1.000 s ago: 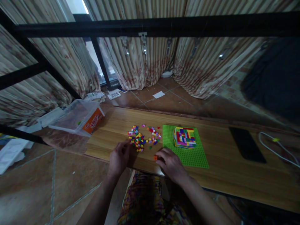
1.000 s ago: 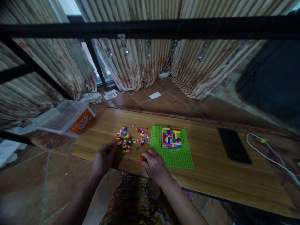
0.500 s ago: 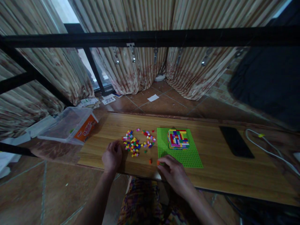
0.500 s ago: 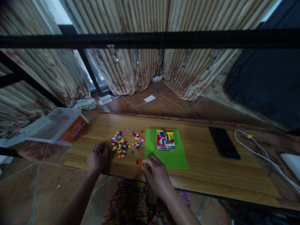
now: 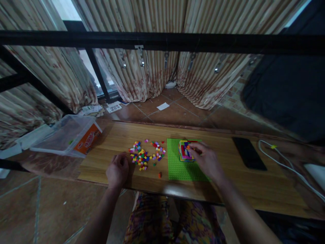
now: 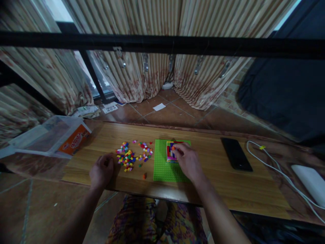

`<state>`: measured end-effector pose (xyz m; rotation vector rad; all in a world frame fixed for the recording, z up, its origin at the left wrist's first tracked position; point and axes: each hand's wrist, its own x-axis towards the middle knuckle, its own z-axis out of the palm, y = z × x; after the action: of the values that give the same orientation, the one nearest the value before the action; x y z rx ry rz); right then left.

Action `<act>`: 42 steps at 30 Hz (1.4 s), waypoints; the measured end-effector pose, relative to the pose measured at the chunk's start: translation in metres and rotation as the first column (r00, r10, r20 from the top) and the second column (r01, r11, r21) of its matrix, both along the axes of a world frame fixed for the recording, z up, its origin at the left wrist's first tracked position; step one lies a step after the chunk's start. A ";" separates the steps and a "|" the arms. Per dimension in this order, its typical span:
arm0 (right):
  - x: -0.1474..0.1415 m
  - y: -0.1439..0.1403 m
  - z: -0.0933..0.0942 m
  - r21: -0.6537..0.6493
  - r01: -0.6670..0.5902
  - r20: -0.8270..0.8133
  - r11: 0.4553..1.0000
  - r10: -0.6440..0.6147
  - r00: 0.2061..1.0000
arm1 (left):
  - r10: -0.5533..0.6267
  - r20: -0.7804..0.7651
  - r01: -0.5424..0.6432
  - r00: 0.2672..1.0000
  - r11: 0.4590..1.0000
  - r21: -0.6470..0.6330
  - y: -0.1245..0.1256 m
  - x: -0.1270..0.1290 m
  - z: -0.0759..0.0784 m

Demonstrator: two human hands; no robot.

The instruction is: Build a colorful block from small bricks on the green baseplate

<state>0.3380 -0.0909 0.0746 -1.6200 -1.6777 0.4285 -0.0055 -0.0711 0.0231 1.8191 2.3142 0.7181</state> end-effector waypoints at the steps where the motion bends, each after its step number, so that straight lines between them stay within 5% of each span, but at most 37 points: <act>1: 0.002 0.006 -0.002 0.002 -0.019 0.026 1.000 0.018 0.999 | -0.001 0.001 0.001 1.000 1.000 0.001 0.000 0.000 0.000; 22: 0.014 0.023 -0.012 -0.026 -0.154 0.084 0.988 0.156 0.984 | -0.009 -0.009 0.009 1.000 1.000 0.017 0.000 0.001 -0.003; 32: 0.009 0.018 -0.019 0.045 0.102 -0.019 0.994 -0.102 0.995 | -0.016 0.015 0.016 1.000 1.000 0.007 0.000 0.003 0.001; 42: 0.001 0.022 -0.017 0.030 0.150 -0.010 0.988 -0.150 0.989 | -0.002 0.000 0.002 1.000 1.000 0.027 -0.001 0.003 -0.003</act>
<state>0.3389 -0.0685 0.0572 -1.7066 -1.5368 0.3318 -0.0030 -0.0720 0.0202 1.8321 2.3131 0.7523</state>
